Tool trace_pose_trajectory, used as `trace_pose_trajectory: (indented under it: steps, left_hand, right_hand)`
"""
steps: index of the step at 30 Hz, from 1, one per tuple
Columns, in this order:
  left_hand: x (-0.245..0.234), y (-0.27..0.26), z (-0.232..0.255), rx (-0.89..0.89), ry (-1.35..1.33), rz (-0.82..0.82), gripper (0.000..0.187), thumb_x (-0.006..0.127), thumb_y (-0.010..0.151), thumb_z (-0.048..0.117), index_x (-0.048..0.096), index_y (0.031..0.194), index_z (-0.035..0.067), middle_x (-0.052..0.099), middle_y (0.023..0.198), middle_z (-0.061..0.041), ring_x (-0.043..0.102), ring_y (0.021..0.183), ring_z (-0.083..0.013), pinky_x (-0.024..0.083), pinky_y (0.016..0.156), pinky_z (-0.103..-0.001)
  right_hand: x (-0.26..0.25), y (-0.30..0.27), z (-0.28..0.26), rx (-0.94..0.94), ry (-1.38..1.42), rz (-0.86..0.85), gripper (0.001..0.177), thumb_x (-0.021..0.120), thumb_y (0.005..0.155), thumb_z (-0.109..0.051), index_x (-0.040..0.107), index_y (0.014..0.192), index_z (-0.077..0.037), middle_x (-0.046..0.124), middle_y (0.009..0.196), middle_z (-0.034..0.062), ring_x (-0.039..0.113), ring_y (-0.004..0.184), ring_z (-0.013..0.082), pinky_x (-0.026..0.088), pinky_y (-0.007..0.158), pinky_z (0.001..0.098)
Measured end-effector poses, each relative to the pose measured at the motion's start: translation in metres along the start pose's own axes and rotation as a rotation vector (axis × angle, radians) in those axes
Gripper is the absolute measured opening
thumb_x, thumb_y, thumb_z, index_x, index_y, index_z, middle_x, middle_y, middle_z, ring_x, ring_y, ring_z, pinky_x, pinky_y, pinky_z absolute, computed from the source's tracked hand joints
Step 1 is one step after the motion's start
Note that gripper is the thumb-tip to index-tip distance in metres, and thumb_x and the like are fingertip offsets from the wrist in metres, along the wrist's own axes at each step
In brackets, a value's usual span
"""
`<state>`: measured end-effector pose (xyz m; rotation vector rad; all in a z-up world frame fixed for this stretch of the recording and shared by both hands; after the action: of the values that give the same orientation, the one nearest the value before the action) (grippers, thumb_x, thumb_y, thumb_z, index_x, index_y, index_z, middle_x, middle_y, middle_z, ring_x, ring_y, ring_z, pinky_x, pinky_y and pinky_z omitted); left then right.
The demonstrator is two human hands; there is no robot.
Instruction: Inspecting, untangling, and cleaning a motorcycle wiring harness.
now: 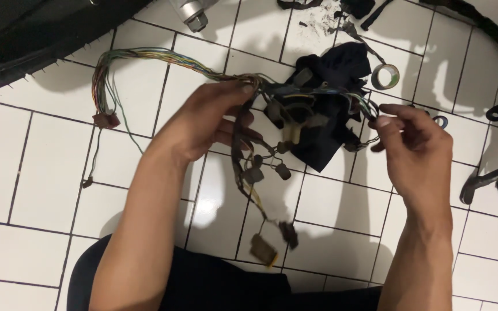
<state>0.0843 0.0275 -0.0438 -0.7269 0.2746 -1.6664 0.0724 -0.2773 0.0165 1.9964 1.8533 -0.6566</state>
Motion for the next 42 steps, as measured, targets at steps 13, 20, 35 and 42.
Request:
trace_pose_trajectory:
  steps: [13, 20, 35, 42]
  left_hand:
    - [-0.028, 0.012, -0.009, 0.057, -0.459, 0.087, 0.025, 0.070, 0.093, 0.023, 0.071, 0.109, 0.004, 0.068, 0.081, -0.003, 0.068, 0.072, -0.0158, 0.049, 0.051, -0.024]
    - [-0.031, 0.013, -0.011, 0.046, -0.482, 0.148, 0.020, 0.073, 0.091, 0.020, 0.069, 0.105, 0.006, 0.068, 0.079, -0.003, 0.067, 0.071, -0.0146, 0.051, 0.053, -0.024]
    - [-0.034, 0.009, -0.009, 0.051, -0.524, 0.198, 0.020, 0.076, 0.086, 0.022, 0.072, 0.099, 0.007, 0.067, 0.076, -0.001, 0.059, 0.067, -0.0099, 0.046, 0.057, -0.021]
    - [-0.039, 0.018, -0.018, 0.072, -0.665, 0.113, 0.017, 0.081, 0.086, 0.021, 0.069, 0.094, 0.012, 0.062, 0.074, 0.005, 0.054, 0.065, -0.0055, 0.040, 0.056, -0.019]
  right_hand:
    - [0.057, 0.004, 0.038, 0.351, 0.295, -0.134, 0.030, 0.063, 0.097, -0.010, 0.064, 0.126, -0.002, 0.074, 0.090, 0.0073, 0.065, 0.067, 0.0109, 0.051, 0.061, 0.0257]
    - [0.083, -0.002, 0.068, 0.024, -0.188, 0.001, 0.074, 0.074, 0.090, -0.021, 0.039, 0.155, -0.017, 0.038, 0.141, 0.0228, 0.061, 0.106, 0.0284, 0.057, 0.094, 0.0432]
    - [0.073, -0.009, 0.068, 0.245, -1.109, -0.526, 0.107, 0.081, 0.069, -0.064, 0.035, 0.153, -0.015, 0.055, 0.140, 0.0127, 0.062, 0.120, 0.0309, 0.051, 0.097, 0.0482]
    - [0.048, -0.018, 0.053, 0.468, -1.114, -0.623, 0.062, 0.071, 0.080, -0.068, 0.077, 0.102, -0.010, 0.079, 0.094, 0.0119, 0.074, 0.097, 0.0315, 0.057, 0.088, 0.0434]
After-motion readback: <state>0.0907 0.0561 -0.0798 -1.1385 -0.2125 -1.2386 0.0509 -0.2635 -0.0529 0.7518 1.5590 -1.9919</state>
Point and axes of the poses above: each hand's wrist, its own y-axis towards the middle knuckle, its own x-axis out of the palm, z = x × y, the point moved 6 cm from there along y, towards the middle knuckle
